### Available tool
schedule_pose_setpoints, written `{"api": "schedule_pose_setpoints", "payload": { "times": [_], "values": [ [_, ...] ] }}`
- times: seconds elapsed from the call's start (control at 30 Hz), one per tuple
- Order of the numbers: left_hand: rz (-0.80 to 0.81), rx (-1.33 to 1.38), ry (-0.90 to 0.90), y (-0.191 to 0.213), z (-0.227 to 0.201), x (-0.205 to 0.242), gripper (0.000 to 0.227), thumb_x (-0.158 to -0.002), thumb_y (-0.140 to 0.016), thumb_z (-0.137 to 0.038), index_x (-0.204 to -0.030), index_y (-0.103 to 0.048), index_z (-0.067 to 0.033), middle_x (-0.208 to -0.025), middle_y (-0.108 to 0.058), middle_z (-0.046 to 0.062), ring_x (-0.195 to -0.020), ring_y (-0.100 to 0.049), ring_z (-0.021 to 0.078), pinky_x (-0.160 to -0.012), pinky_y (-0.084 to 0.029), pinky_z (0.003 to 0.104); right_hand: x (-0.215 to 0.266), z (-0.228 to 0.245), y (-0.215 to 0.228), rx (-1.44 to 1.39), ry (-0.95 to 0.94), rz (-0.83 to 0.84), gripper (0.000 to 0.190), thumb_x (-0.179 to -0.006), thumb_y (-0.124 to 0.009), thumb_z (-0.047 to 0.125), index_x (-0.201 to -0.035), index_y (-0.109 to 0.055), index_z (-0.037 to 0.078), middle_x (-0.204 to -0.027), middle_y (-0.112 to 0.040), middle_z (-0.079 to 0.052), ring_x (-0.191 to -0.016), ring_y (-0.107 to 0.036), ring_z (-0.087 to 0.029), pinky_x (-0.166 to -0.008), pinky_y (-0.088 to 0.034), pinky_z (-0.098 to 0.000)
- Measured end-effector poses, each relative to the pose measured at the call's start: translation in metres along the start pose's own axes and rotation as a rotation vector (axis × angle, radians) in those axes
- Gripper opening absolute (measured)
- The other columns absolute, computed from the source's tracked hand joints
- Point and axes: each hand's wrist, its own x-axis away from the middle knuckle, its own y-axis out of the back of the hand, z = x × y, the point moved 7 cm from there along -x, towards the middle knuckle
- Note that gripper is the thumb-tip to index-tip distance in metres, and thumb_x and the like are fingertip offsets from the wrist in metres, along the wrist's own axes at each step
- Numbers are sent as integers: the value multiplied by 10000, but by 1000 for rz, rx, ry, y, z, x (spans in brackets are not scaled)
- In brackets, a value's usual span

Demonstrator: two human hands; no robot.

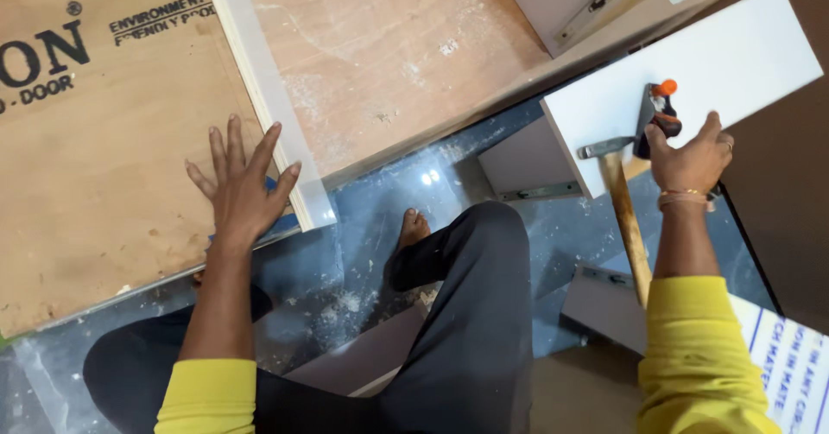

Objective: The person assembles a white drawer by attaching metal slides to the side panels using a tool and then joining the panels together to form the drawer box.

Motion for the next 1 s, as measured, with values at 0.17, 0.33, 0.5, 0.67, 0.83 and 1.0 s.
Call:
{"api": "schedule_pose_setpoints", "payload": {
  "times": [0.17,0.33,0.5,0.67,0.83,1.0],
  "values": [
    [-50,-66,57,-7,1,-4,596,-999,-458,-622,-1552,-434,-403,-1725,-145,123,-1576,-32,390,-1133,66,767,-23,-42,-69,-70,-271,396,847,-800,-871,576,-1366,-641,-11,-1148,-697,-303,-1047,-682,-448,-890,-540,-507],
    [-89,-183,104,-15,8,-10,582,-1031,-429,-608,-1582,-383,-427,-1723,-163,64,-1585,-66,329,-1151,-7,798,-39,-54,-85,-368,-298,438,538,-911,-736,372,-1297,-647,9,-1212,-713,-173,-1085,-691,-309,-997,-538,-430],
    [-126,-178,108,-11,8,-17,599,-1032,-418,-613,-1596,-324,-433,-1732,-120,32,-1579,-21,329,-1111,2,824,2,-66,-79,-1764,-513,423,322,-1086,-602,184,-1322,-539,-24,-1261,-583,-120,-1134,-615,-212,-1096,-525,-369],
    [-50,-155,147,-2,9,-28,559,-1033,-418,-616,-1564,-320,-471,-1711,-105,30,-1560,2,350,-1093,19,827,59,25,-19,-2132,-710,329,325,-1102,-633,228,-1314,-562,-9,-1147,-637,-127,-946,-646,-227,-874,-552,-363],
    [-94,-160,116,9,21,-30,512,-1071,-416,-495,-1575,-347,-433,-1713,-170,-37,-1580,-76,282,-1152,-5,795,122,260,50,-1466,-359,545,681,-1016,-691,52,-1628,-397,106,-1043,-666,-136,-824,-655,-177,-699,-581,-325],
    [-236,-132,224,4,34,-33,525,-1089,-429,-365,-1602,-369,-269,-1708,-211,-38,-1584,-132,249,-1225,-50,693,186,436,94,-1054,256,627,853,-828,-746,42,-1598,-399,162,-1276,-664,-214,-993,-727,-227,-760,-642,-370]
  ]
}}
